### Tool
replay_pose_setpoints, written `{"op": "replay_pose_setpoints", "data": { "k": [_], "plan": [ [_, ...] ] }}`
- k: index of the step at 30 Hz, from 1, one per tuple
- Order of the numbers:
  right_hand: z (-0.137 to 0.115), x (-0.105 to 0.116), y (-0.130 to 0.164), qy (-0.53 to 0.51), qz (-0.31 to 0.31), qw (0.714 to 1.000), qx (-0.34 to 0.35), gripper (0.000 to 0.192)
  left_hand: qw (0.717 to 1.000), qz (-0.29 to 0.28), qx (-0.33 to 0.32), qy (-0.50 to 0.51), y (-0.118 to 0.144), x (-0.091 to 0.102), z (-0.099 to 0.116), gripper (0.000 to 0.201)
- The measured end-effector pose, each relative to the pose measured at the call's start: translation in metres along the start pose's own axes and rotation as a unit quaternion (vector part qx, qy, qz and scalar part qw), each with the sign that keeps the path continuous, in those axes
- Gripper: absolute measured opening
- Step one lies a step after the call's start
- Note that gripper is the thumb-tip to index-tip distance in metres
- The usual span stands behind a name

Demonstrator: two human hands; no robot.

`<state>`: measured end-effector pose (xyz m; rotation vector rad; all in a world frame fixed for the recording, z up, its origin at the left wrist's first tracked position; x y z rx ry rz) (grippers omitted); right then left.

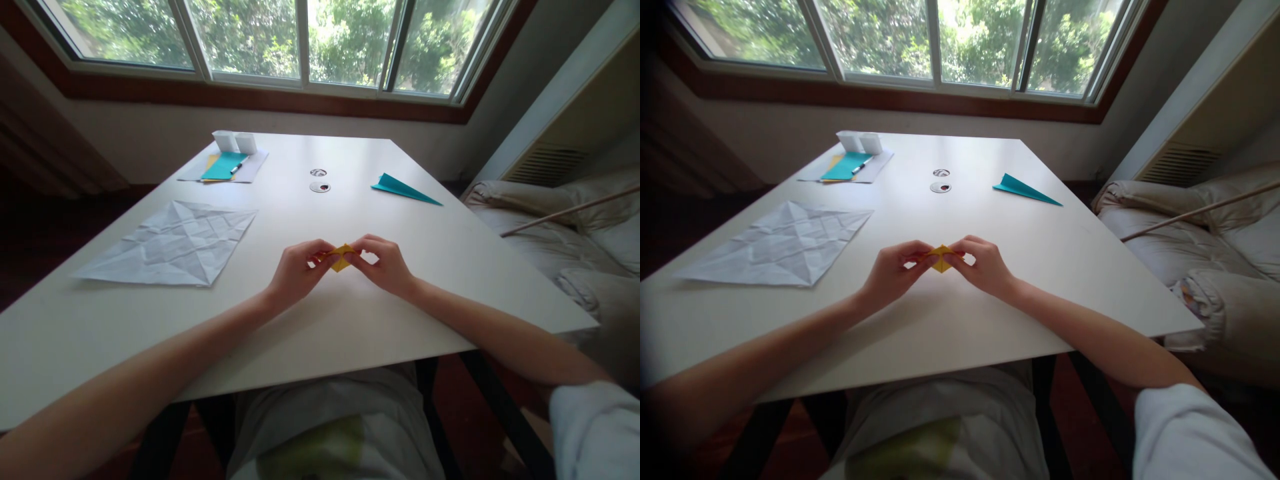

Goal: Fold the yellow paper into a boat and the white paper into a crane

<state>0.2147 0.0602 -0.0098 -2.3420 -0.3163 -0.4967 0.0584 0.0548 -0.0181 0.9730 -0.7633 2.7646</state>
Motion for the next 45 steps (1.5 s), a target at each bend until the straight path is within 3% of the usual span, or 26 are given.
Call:
{"op": "replay_pose_setpoints", "data": {
  "k": [4,12,29,40,45],
  "plan": [
    [-0.003,0.004,0.0,-0.014,0.03,0.999,0.011,0.01,1.0,-0.019,-0.003,0.01,0.0,-0.004,0.0,0.018],
    [-0.003,0.003,0.001,0.005,0.005,0.999,0.035,0.01,0.999,0.041,-0.029,-0.02,-0.002,0.008,0.008,0.01],
    [-0.011,0.004,-0.001,0.039,-0.008,0.996,0.075,0.01,0.997,0.047,-0.051,-0.025,-0.002,0.008,0.01,0.008],
    [-0.004,0.007,-0.001,0.023,-0.006,0.998,0.058,0.01,0.999,0.029,-0.022,-0.006,-0.003,0.008,0.002,0.012],
    [0.0,0.009,-0.002,0.021,-0.01,0.999,0.038,0.01,1.0,-0.005,-0.019,0.007,-0.007,0.008,-0.003,0.014]
  ]
}}
Point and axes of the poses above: each hand's wrist, its own y-axis away from the middle knuckle, its own x-axis out of the back of the hand, z = x × y, the point moved 5 cm from there along -y, towards the middle knuckle, and after that the axes turned 11 degrees about -y, right-handed, at the moved point
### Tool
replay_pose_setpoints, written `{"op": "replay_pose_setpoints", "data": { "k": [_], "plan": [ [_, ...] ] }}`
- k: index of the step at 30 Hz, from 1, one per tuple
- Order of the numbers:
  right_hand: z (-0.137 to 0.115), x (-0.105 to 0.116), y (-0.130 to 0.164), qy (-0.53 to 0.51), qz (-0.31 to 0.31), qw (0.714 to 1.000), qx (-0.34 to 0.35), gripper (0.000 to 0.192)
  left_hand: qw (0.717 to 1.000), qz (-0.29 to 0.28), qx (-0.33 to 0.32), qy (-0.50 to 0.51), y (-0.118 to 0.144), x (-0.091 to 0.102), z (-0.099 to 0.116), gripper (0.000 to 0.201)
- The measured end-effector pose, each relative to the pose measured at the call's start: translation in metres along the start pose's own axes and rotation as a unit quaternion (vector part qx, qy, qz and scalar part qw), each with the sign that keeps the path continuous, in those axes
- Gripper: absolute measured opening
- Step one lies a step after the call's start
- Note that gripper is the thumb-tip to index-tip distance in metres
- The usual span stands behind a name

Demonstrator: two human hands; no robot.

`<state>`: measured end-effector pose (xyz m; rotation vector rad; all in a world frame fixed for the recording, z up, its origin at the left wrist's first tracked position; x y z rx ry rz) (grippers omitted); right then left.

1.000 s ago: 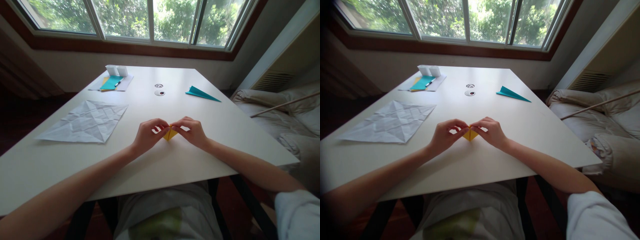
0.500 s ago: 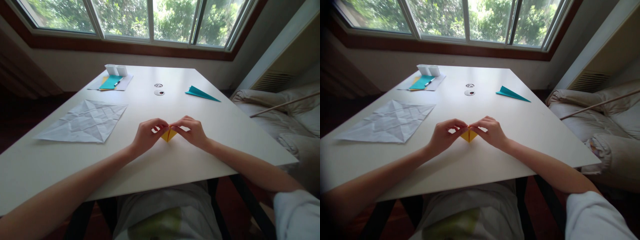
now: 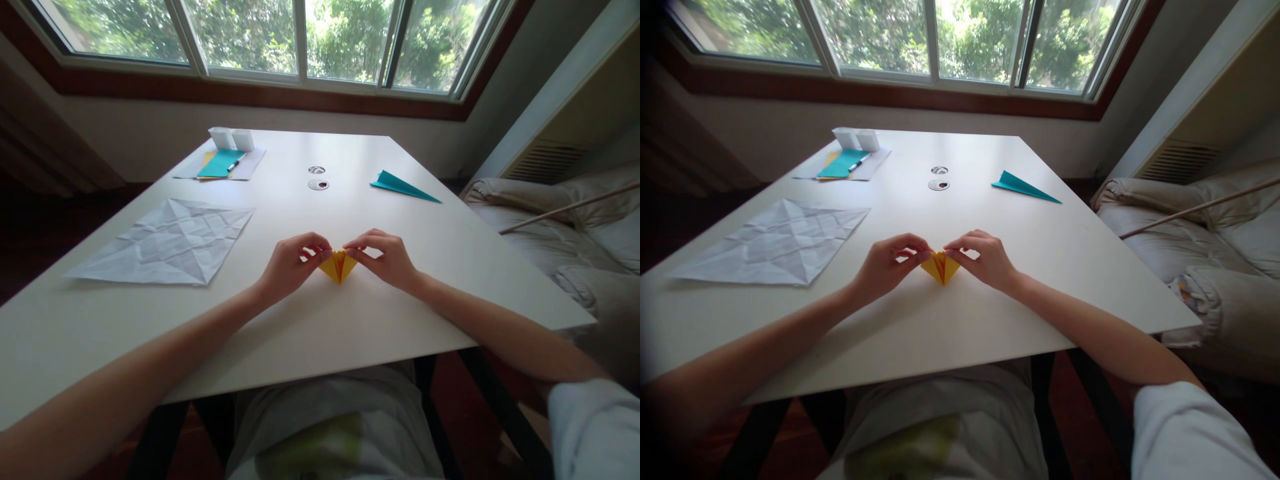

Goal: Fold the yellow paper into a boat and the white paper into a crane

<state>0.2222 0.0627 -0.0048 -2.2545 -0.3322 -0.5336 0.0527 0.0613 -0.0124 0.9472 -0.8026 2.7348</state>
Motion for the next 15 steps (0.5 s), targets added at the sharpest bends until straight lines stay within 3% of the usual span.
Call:
{"op": "replay_pose_setpoints", "data": {
  "k": [9,15],
  "plan": [
    [0.004,0.005,0.0,0.009,-0.044,0.999,-0.01,0.008,0.996,-0.078,-0.018,-0.043,-0.002,0.006,-0.006,0.017],
    [0.011,0.009,0.001,0.037,-0.09,0.995,0.031,0.009,0.981,-0.144,-0.093,-0.091,-0.002,0.009,0.0,0.013]
  ]
}}
Point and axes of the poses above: each hand's wrist, its own y-axis away from the middle knuckle, its own x-axis out of the back of the hand, z = x × y, the point moved 5 cm from there along -y, towards the middle knuckle, and after that the axes turned 11 degrees about -y, right-handed, at the moved point
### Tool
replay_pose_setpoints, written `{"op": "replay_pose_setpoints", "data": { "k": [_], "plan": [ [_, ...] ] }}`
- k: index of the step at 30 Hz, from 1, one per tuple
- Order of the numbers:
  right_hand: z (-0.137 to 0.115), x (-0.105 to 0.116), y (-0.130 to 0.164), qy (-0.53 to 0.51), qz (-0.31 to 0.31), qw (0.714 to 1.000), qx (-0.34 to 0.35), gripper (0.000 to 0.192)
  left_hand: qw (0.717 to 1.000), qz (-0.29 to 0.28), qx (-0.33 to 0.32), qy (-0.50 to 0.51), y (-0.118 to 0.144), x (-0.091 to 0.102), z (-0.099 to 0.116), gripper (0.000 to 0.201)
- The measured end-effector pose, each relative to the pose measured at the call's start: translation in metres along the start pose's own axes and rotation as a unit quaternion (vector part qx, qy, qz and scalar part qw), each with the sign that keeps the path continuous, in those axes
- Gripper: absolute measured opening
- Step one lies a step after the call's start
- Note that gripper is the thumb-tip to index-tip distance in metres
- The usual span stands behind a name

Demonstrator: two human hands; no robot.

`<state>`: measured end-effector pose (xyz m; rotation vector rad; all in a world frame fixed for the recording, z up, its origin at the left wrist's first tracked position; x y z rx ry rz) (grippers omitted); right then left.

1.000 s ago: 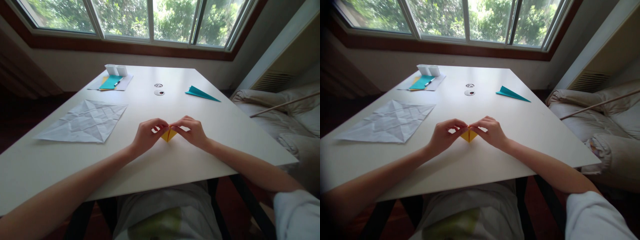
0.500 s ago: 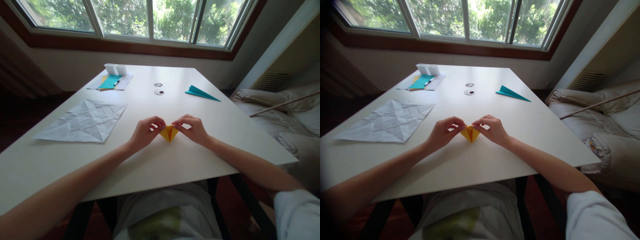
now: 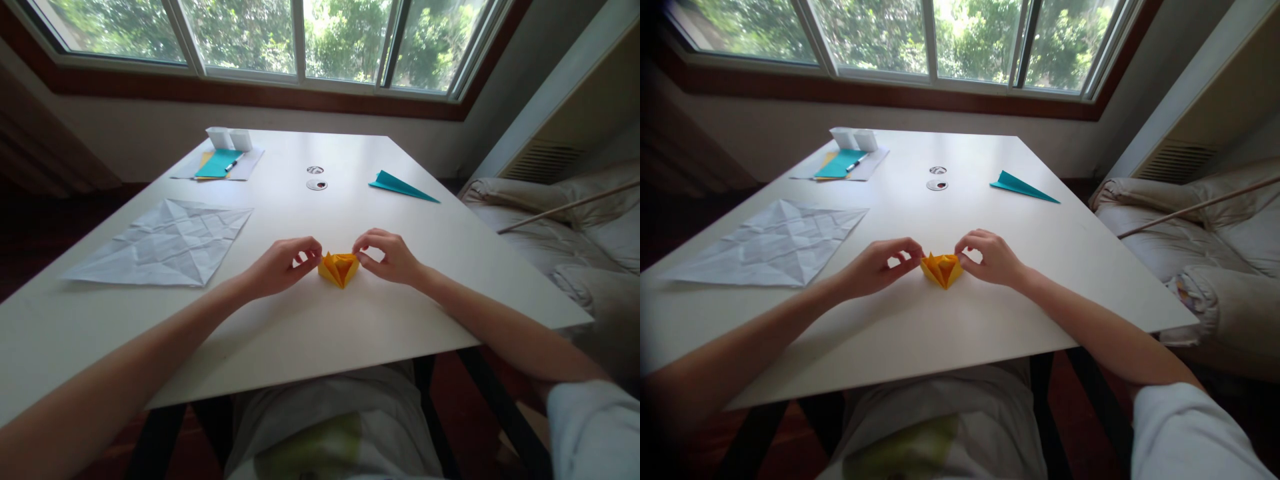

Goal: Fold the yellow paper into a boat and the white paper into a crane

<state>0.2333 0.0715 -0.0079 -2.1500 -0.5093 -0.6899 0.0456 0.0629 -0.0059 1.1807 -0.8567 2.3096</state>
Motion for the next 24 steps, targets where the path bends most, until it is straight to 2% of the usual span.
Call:
{"op": "replay_pose_setpoints", "data": {
  "k": [6,9,16,24],
  "plan": [
    [-0.002,-0.001,0.001,0.002,-0.041,0.999,0.009,0.011,0.993,-0.021,-0.048,-0.106,0.003,0.004,0.001,0.013],
    [-0.008,-0.001,0.0,0.011,-0.058,0.998,0.014,0.007,0.986,-0.011,-0.056,-0.157,0.004,0.005,0.002,0.013],
    [-0.015,-0.004,-0.003,0.064,-0.07,0.995,0.018,0.015,0.974,0.022,-0.07,-0.213,0.004,0.005,0.01,0.016],
    [-0.015,-0.008,-0.003,0.092,-0.032,0.995,-0.025,0.016,0.975,0.076,0.016,-0.207,0.004,0.0,0.011,0.012]
  ]
}}
Point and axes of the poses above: each hand's wrist, its own y-axis away from the middle knuckle, its own x-axis out of the back of the hand, z = x × y, the point moved 5 cm from there along -y, towards the middle knuckle, and after that the axes turned 11 degrees about -y, right-handed, at the moved point
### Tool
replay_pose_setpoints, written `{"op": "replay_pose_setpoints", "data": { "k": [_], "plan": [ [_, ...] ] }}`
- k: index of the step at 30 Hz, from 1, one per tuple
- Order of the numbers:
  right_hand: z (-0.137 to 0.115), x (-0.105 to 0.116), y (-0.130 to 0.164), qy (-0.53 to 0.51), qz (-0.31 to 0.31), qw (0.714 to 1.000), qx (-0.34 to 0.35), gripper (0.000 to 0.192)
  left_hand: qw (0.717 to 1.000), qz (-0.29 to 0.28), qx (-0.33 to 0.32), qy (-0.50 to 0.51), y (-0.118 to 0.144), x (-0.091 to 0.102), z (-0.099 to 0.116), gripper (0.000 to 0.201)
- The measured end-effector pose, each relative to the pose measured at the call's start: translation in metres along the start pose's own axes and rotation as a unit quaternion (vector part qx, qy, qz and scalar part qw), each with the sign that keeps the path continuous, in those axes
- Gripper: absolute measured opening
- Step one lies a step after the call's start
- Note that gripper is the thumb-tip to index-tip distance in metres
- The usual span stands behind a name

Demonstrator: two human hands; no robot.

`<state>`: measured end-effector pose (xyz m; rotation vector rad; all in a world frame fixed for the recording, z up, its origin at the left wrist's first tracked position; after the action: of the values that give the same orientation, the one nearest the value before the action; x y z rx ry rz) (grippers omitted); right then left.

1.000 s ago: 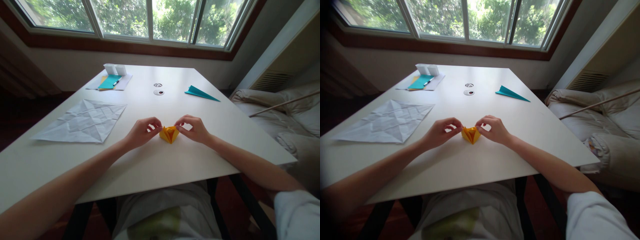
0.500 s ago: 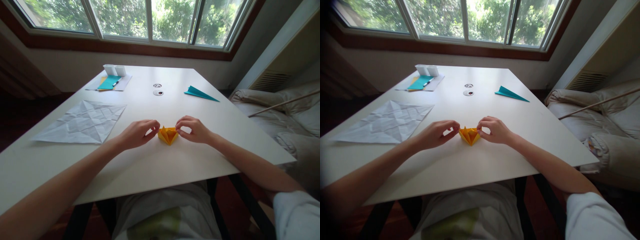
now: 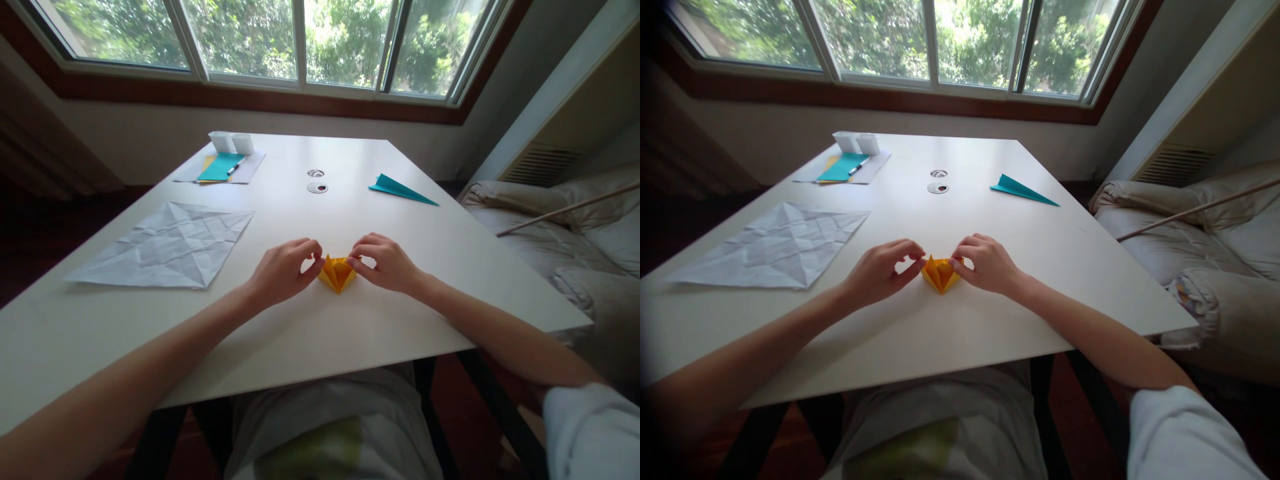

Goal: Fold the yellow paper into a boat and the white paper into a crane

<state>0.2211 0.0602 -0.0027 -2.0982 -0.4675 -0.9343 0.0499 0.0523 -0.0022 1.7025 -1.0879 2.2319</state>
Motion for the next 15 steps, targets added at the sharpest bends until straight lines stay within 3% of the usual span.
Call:
{"op": "replay_pose_setpoints", "data": {
  "k": [5,9,15],
  "plan": [
    [0.001,-0.002,0.001,0.004,-0.011,1.0,-0.008,0.019,0.991,0.048,-0.07,-0.104,0.003,0.005,0.014,0.017],
    [0.003,-0.002,0.001,-0.022,-0.014,1.0,-0.017,0.02,0.977,0.02,-0.126,-0.17,0.007,0.005,0.025,0.019],
    [0.005,-0.001,-0.001,-0.132,-0.075,0.988,-0.032,0.029,0.981,-0.019,-0.088,-0.171,0.007,0.0,0.016,0.026]
  ]
}}
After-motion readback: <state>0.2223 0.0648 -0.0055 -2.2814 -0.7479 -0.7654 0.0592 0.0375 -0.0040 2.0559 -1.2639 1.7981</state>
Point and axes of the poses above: each hand's wrist, its own y-axis away from the middle knuckle, its own x-axis out of the back of the hand, z = x × y, the point moved 5 cm from there along -y, towards the middle knuckle, and after that the axes turned 11 degrees about -y, right-handed, at the moved point
